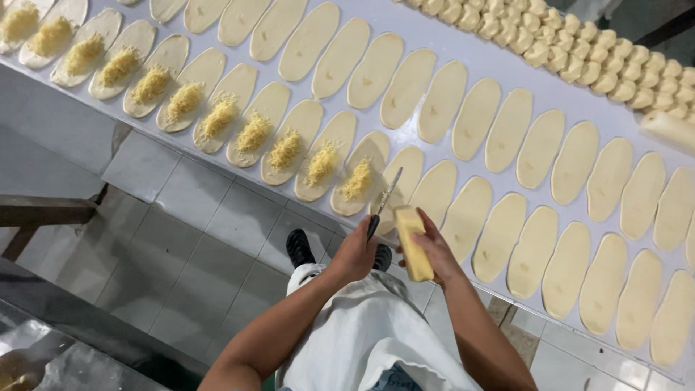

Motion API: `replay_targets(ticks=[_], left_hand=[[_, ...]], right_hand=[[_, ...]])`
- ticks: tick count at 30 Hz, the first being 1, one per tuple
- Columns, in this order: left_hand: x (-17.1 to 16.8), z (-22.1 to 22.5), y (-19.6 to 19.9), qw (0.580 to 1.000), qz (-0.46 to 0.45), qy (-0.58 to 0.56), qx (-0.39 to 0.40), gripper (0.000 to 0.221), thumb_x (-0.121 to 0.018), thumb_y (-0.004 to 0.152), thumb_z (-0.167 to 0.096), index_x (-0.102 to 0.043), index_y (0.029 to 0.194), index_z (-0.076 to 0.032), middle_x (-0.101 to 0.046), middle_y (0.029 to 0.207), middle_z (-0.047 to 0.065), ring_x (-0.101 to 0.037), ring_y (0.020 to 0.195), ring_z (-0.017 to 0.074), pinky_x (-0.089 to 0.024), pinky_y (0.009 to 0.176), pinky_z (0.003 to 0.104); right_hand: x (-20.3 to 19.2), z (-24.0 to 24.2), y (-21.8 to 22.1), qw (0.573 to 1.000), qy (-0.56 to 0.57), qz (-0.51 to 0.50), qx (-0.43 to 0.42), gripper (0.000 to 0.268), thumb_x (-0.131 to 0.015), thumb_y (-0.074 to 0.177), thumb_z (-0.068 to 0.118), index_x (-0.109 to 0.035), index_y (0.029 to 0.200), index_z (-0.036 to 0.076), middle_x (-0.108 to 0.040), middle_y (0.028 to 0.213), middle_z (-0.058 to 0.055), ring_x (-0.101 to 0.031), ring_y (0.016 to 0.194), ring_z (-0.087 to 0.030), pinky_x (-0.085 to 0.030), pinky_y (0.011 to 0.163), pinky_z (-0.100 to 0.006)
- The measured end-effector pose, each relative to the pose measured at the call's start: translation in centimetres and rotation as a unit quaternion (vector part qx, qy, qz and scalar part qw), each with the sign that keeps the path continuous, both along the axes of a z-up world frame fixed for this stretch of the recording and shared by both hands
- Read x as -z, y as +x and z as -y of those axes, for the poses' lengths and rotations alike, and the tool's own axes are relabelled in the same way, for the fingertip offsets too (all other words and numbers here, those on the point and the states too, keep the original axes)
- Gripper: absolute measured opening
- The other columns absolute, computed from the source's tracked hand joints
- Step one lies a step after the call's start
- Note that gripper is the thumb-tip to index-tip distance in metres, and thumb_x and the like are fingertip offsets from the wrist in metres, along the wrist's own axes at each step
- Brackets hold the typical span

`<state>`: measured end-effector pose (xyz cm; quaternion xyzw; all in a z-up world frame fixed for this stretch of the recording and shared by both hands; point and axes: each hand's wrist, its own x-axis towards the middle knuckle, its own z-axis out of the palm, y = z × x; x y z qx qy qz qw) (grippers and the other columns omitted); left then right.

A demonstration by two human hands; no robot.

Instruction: The person grates a block of cheese over flattened dough pieces on a table using a hand grater.

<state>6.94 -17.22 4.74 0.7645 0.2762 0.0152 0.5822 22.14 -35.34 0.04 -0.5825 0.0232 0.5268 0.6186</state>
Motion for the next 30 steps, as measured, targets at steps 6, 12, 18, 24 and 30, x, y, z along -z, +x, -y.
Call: replay_targets(ticks=[6,12,18,24,30], left_hand=[[-0.2,2.7,-0.5,0.997,-0.077,-0.004,0.002,0.057,-0.050,0.095,-0.011,-0.034,0.149,-0.003,-0.063,0.117,0.036,-0.058,0.112,0.0551,-0.045,0.093,0.056],[1.8,2.3,-0.8,1.000,-0.018,0.011,0.001,0.053,-0.053,0.097,-0.013,-0.038,0.145,0.001,-0.064,0.115,0.036,-0.058,0.111,0.0548,-0.046,0.092,0.056],[2.7,2.2,-1.1,1.000,0.002,-0.009,0.005,0.055,-0.054,0.095,-0.012,-0.038,0.145,0.002,-0.065,0.111,0.036,-0.060,0.109,0.0537,-0.047,0.092,0.055],[2.3,0.8,-0.9,0.999,-0.019,-0.032,0.018,0.050,-0.055,0.097,-0.015,-0.040,0.143,-0.002,-0.065,0.111,0.035,-0.061,0.107,0.0525,-0.048,0.089,0.056],[1.7,0.1,-0.9,0.997,-0.025,-0.075,0.026,0.048,-0.052,0.097,-0.014,-0.041,0.143,-0.006,-0.067,0.108,0.033,-0.063,0.106,0.0517,-0.048,0.088,0.056]], right_hand=[[0.1,-3.7,2.8,0.930,-0.072,0.340,-0.120,0.088,-0.077,0.087,0.027,-0.028,0.160,0.016,-0.060,0.141,-0.013,-0.065,0.120,-0.024,-0.051,0.099,-0.033],[-3.3,-4.6,2.5,0.817,-0.249,0.466,-0.232,0.086,-0.078,0.085,0.039,-0.036,0.159,0.025,-0.061,0.135,-0.015,-0.062,0.122,-0.027,-0.050,0.102,-0.038],[-4.0,-5.8,2.2,0.769,-0.291,0.521,-0.229,0.076,-0.069,0.085,0.040,-0.043,0.157,0.033,-0.062,0.135,-0.012,-0.063,0.123,-0.029,-0.051,0.100,-0.041],[-5.5,-5.7,0.8,0.723,-0.307,0.558,-0.269,0.078,-0.073,0.085,0.049,-0.042,0.154,0.032,-0.060,0.134,-0.012,-0.060,0.121,-0.031,-0.050,0.096,-0.045],[-6.2,-8.1,2.8,0.737,-0.377,0.498,-0.260,0.074,-0.070,0.088,0.048,-0.043,0.156,0.037,-0.063,0.132,-0.008,-0.066,0.118,-0.026,-0.053,0.100,-0.041]])
